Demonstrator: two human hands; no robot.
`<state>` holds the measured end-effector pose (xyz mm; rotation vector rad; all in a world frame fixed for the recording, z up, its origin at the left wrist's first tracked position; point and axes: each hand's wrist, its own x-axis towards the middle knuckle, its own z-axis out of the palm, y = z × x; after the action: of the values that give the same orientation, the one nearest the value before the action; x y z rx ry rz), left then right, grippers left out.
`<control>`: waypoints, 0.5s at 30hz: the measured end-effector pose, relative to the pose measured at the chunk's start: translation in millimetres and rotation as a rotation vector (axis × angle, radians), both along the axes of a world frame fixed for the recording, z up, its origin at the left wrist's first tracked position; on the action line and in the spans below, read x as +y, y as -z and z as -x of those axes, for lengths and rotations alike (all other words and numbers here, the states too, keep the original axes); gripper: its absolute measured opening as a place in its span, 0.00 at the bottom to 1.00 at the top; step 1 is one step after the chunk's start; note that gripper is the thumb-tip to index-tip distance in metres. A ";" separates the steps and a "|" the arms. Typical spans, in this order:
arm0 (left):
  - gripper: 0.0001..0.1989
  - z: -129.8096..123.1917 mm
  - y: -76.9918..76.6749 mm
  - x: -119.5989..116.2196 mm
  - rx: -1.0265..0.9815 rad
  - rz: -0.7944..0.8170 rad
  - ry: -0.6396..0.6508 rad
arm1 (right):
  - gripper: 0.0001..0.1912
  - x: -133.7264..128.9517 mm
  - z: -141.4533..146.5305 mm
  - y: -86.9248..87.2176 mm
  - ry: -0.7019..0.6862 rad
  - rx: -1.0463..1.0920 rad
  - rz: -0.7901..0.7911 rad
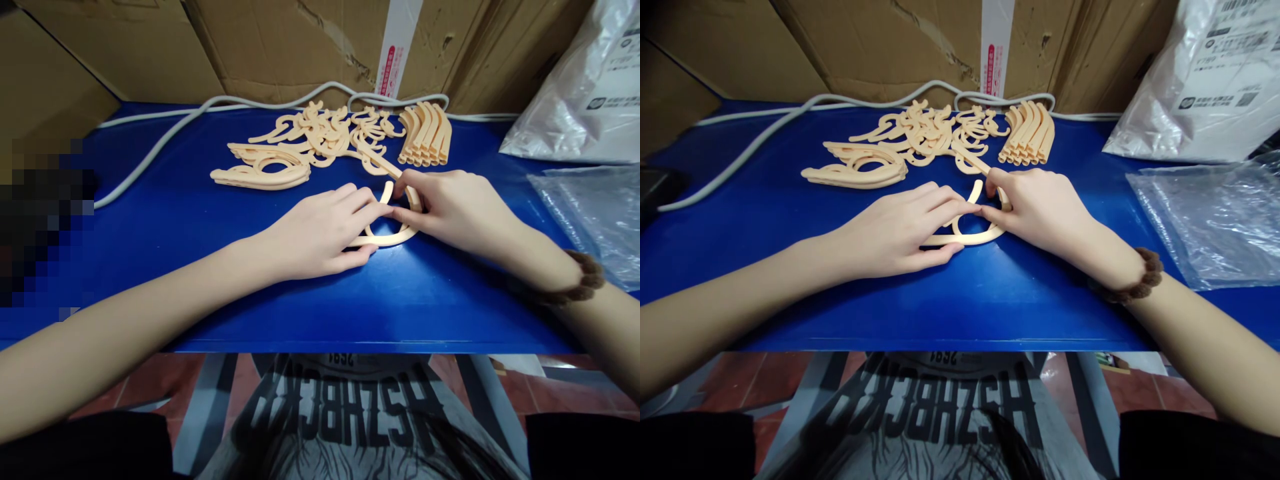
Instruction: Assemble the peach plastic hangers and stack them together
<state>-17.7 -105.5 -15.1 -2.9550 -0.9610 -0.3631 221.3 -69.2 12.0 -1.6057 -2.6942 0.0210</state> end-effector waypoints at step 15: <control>0.26 -1.6 -1.9 -1.3 0.050 -0.023 -0.004 | 0.27 -0.3 -1.6 3.5 0.001 0.028 -0.020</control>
<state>-16.1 -106.8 -13.2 -2.9262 -0.9508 -0.2958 222.9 -69.6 8.5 -1.5888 -2.6640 0.0159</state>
